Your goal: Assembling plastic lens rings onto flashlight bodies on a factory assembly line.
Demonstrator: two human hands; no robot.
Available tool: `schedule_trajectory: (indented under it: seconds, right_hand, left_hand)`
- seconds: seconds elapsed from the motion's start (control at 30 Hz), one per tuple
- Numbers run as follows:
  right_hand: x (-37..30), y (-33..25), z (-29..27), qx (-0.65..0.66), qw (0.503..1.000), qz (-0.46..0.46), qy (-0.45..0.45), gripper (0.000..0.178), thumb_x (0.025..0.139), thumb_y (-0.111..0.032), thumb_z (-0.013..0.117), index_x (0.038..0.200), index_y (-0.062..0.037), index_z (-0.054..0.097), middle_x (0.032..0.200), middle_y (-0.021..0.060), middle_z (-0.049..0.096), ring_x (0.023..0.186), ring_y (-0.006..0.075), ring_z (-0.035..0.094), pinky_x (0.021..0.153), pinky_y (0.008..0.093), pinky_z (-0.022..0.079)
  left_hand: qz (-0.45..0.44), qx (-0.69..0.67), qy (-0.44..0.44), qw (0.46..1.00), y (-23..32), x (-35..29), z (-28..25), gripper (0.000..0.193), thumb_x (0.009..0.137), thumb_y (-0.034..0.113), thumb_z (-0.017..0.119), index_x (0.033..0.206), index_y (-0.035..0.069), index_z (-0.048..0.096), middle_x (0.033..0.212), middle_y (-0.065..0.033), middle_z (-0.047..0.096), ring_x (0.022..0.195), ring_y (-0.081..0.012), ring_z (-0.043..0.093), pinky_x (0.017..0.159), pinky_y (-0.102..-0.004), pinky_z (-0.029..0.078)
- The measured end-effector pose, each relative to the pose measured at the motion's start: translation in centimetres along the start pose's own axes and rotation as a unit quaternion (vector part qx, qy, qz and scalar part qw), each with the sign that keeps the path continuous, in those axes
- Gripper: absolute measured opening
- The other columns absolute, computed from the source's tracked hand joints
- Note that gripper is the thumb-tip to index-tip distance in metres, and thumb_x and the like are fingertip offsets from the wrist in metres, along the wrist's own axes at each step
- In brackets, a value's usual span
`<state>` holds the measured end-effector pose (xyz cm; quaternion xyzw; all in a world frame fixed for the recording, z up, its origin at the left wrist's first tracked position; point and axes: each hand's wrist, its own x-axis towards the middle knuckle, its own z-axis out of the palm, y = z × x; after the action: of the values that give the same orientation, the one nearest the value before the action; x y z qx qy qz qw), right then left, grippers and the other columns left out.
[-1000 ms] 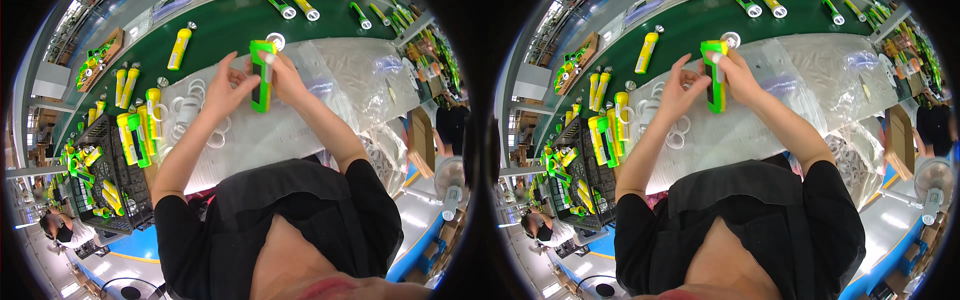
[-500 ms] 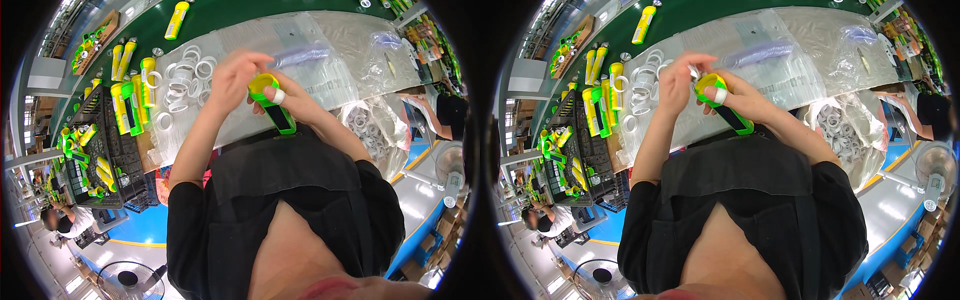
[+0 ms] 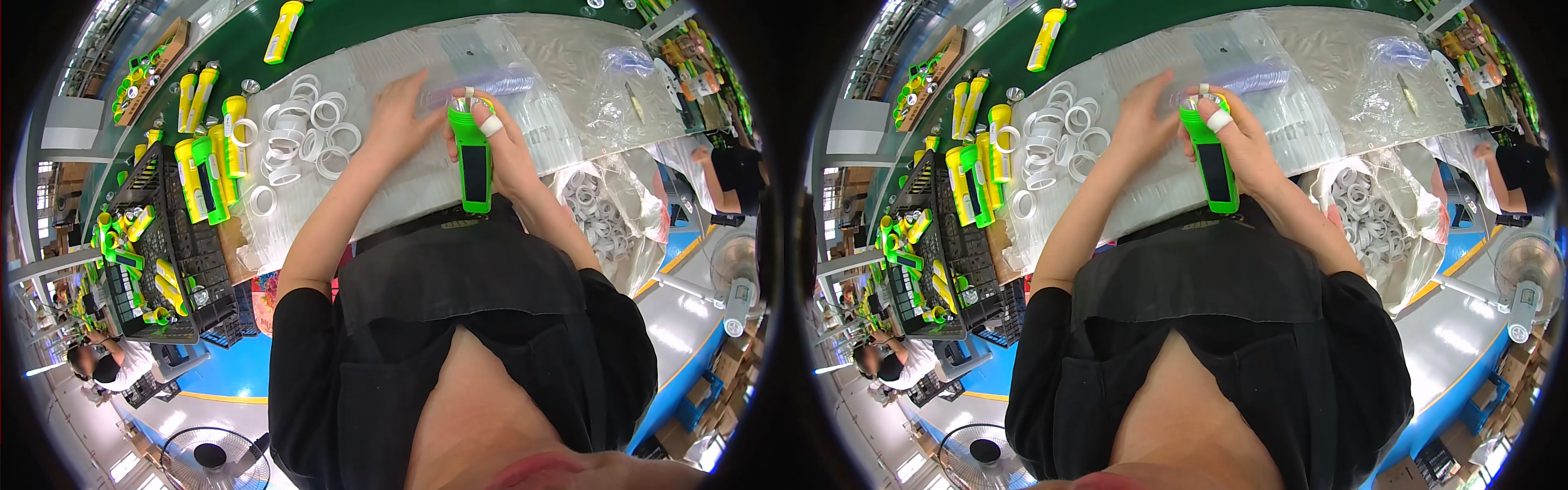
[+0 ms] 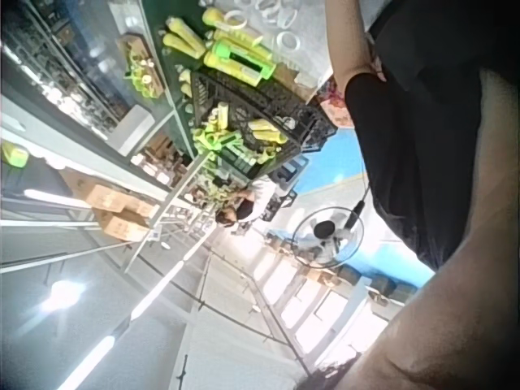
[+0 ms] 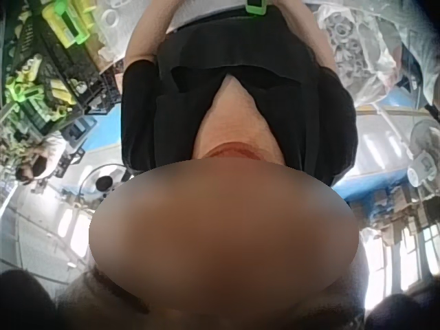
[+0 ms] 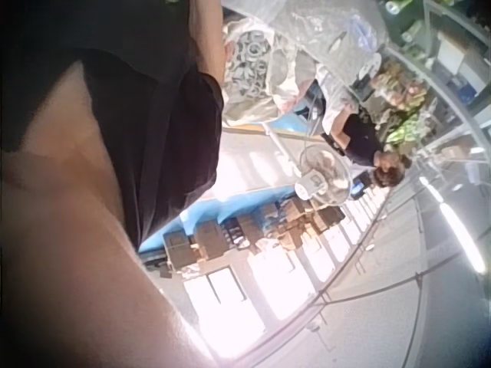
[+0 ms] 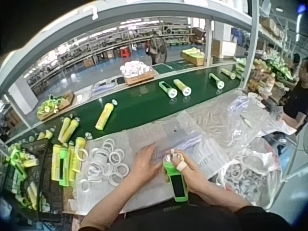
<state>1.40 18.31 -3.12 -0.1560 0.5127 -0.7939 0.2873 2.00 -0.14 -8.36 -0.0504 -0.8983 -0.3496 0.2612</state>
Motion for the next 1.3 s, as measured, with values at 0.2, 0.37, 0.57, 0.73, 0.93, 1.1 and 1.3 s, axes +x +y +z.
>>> schedule_trajectory:
  seconds: [0.2,0.37,0.57,0.73,0.93,1.1,1.3]
  right_hand:
    - [-0.5,-0.4,-0.1,-0.02,1.0,-0.006,-0.019,0.049,0.1,-0.04,0.048,0.131,-0.0021,0.046,0.093,0.0128,0.06,0.073,0.0175,0.059,0.065,0.0311,0.048]
    - [-0.8,-0.1,-0.1,-0.066,0.997,0.016,-0.03,0.053,0.097,-0.045,0.051,0.127,-0.0014,0.047,0.092,0.0123,0.061,0.074,0.0176,0.06,0.066,0.031,0.049]
    - [-0.8,-0.4,1.1,-0.097,0.993,0.018,-0.07,0.051,0.096,-0.041,0.058,0.125,-0.0001,0.049,0.092,0.01,0.064,0.073,0.0142,0.061,0.066,0.0288,0.051]
    - [-1.1,-0.6,1.1,-0.116,0.988,0.008,-0.101,0.05,0.095,-0.038,0.061,0.124,0.0007,0.049,0.093,0.0095,0.064,0.072,0.0139,0.061,0.066,0.0283,0.051]
    - [-1.3,-0.6,1.2,-0.147,0.98,-0.017,-0.135,0.045,0.095,-0.032,0.061,0.123,0.0009,0.049,0.095,0.0078,0.062,0.072,0.0132,0.062,0.066,0.0275,0.051]
    - [-1.0,-0.1,1.8,-0.165,0.975,-0.009,-0.146,0.043,0.096,-0.03,0.059,0.125,-0.0008,0.048,0.094,0.0067,0.059,0.073,0.013,0.061,0.066,0.0272,0.051]
    - [-0.4,0.3,3.0,-0.081,0.979,0.042,-0.183,0.042,0.097,-0.027,0.056,0.129,-0.0034,0.043,0.096,0.007,0.057,0.074,0.0135,0.06,0.066,0.0274,0.049]
  left_hand:
    - [0.032,0.017,-0.053,0.998,-2.0,0.1,0.3,0.054,0.077,0.025,0.075,0.124,0.005,0.059,0.111,-0.0131,0.062,0.105,-0.0325,0.056,0.09,-0.0421,0.044]
    - [-0.027,-0.162,-0.031,0.986,2.3,0.2,-3.2,0.042,0.086,0.025,0.068,0.124,0.007,0.061,0.106,-0.0119,0.06,0.103,-0.0289,0.054,0.091,-0.0389,0.041]
    - [0.091,-0.162,-0.07,0.98,4.1,-1.8,-4.8,0.044,0.104,0.035,0.037,0.129,0.006,0.059,0.116,-0.0124,0.05,0.105,-0.0225,0.049,0.088,-0.0316,0.043]
    - [0.073,-0.188,-0.042,0.979,5.1,-3.0,-5.1,0.04,0.103,0.03,0.04,0.127,0.006,0.061,0.117,-0.0126,0.053,0.105,-0.0259,0.048,0.09,-0.035,0.041]
    - [0.099,-0.21,0.008,0.973,5.4,-3.9,-4.5,0.045,0.104,0.03,0.034,0.125,-0.001,0.06,0.127,-0.0164,0.055,0.119,-0.0308,0.05,0.099,-0.0388,0.039]
    - [0.137,-0.19,0.023,0.972,5.6,-4.5,-4.7,0.042,0.103,0.024,0.035,0.122,-0.003,0.06,0.127,-0.0174,0.057,0.121,-0.0341,0.05,0.103,-0.0416,0.037]
    - [0.146,-0.139,0.05,0.978,5.1,-4.8,-5.7,0.038,0.099,0.019,0.038,0.12,-0.003,0.062,0.126,-0.0168,0.058,0.12,-0.0358,0.05,0.103,-0.0425,0.038]
